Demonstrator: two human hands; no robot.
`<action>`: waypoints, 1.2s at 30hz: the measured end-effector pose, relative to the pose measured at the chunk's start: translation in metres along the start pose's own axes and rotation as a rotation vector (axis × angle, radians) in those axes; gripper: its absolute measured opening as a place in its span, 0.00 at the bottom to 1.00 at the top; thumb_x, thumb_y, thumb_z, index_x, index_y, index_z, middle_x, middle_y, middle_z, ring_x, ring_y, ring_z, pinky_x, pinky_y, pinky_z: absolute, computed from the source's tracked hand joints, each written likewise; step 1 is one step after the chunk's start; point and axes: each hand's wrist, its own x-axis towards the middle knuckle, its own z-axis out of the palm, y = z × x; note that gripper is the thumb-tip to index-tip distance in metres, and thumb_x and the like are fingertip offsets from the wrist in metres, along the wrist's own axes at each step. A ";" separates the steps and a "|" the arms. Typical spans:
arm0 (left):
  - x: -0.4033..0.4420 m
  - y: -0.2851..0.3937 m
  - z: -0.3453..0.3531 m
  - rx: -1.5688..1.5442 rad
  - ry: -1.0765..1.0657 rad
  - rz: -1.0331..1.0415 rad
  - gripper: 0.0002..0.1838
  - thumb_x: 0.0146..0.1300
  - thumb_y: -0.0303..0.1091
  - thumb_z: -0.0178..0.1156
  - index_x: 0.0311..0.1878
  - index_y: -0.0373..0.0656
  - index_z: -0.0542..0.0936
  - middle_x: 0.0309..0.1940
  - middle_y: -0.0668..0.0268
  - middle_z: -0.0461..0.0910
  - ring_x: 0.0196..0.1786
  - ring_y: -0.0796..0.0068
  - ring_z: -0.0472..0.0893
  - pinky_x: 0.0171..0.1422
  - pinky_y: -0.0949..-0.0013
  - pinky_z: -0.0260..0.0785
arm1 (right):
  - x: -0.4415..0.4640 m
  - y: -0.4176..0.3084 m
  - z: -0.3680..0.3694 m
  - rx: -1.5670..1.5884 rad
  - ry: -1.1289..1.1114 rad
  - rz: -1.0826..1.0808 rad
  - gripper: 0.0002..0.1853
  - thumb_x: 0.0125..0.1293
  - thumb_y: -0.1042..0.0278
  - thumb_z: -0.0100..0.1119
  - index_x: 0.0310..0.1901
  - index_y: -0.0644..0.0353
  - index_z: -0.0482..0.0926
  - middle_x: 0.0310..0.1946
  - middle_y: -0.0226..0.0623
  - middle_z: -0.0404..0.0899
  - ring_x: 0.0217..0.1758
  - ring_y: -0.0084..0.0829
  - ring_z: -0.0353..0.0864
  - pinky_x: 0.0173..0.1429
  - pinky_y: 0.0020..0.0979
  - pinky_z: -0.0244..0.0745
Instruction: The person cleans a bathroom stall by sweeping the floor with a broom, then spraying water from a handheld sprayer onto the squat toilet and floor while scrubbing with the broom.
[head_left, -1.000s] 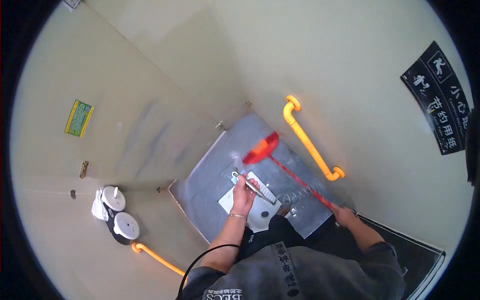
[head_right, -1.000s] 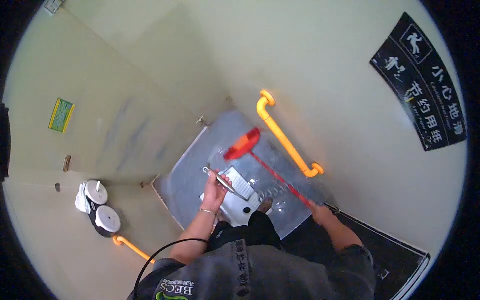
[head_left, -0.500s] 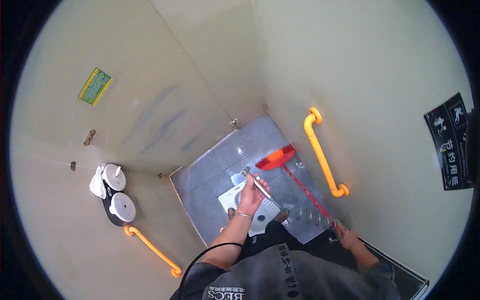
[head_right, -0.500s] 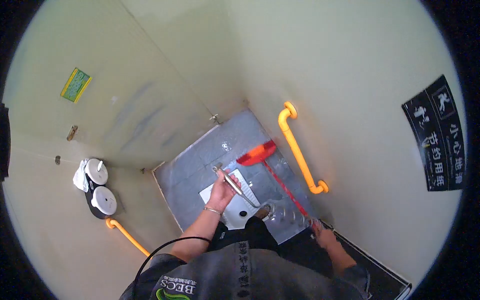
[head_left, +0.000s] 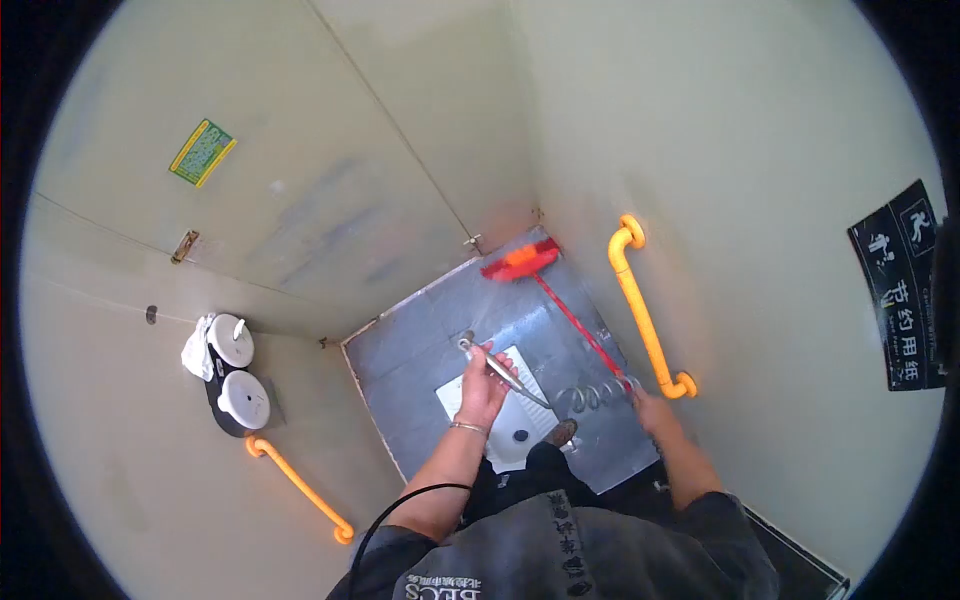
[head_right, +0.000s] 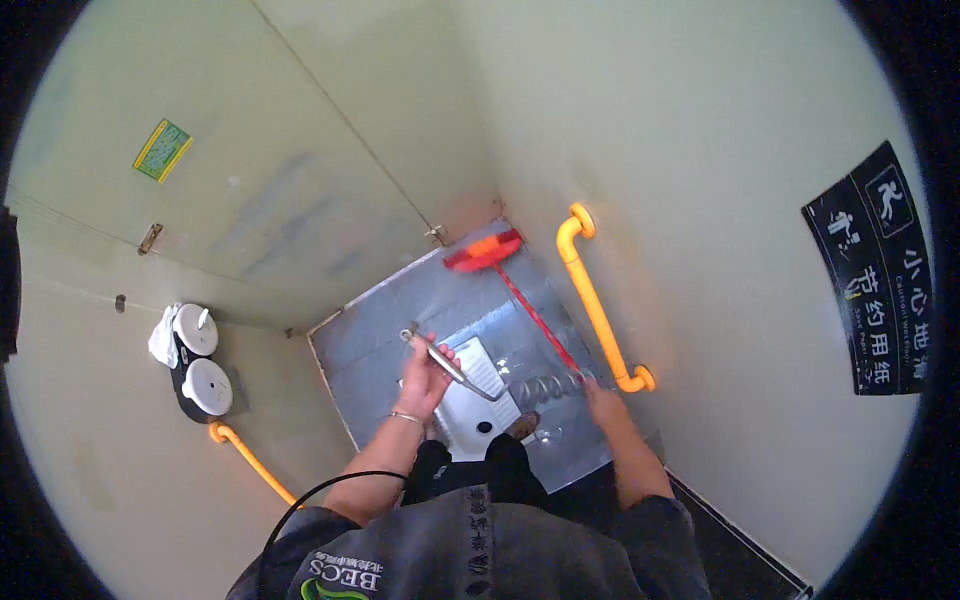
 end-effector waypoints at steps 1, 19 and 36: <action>-0.003 -0.003 -0.002 -0.007 0.005 0.001 0.20 0.66 0.53 0.47 0.51 0.48 0.66 0.33 0.65 0.72 0.38 0.68 0.74 0.47 0.59 0.72 | -0.038 0.005 -0.008 0.015 -0.017 0.040 0.21 0.68 0.54 0.39 0.62 0.44 0.61 0.31 0.58 0.77 0.35 0.57 0.77 0.39 0.51 0.70; -0.026 -0.005 -0.003 0.052 -0.011 -0.017 0.22 0.65 0.53 0.49 0.52 0.46 0.66 0.34 0.65 0.72 0.37 0.69 0.74 0.48 0.59 0.71 | 0.000 0.016 0.008 -0.159 0.007 -0.032 0.22 0.68 0.59 0.36 0.64 0.46 0.60 0.32 0.55 0.78 0.35 0.54 0.79 0.41 0.51 0.71; -0.026 -0.001 -0.035 0.028 0.190 -0.035 0.21 0.66 0.55 0.47 0.48 0.47 0.67 0.33 0.64 0.71 0.35 0.68 0.74 0.45 0.57 0.72 | -0.014 -0.039 -0.006 -0.049 -0.210 0.040 0.24 0.67 0.62 0.35 0.66 0.50 0.55 0.39 0.59 0.77 0.44 0.57 0.77 0.51 0.50 0.70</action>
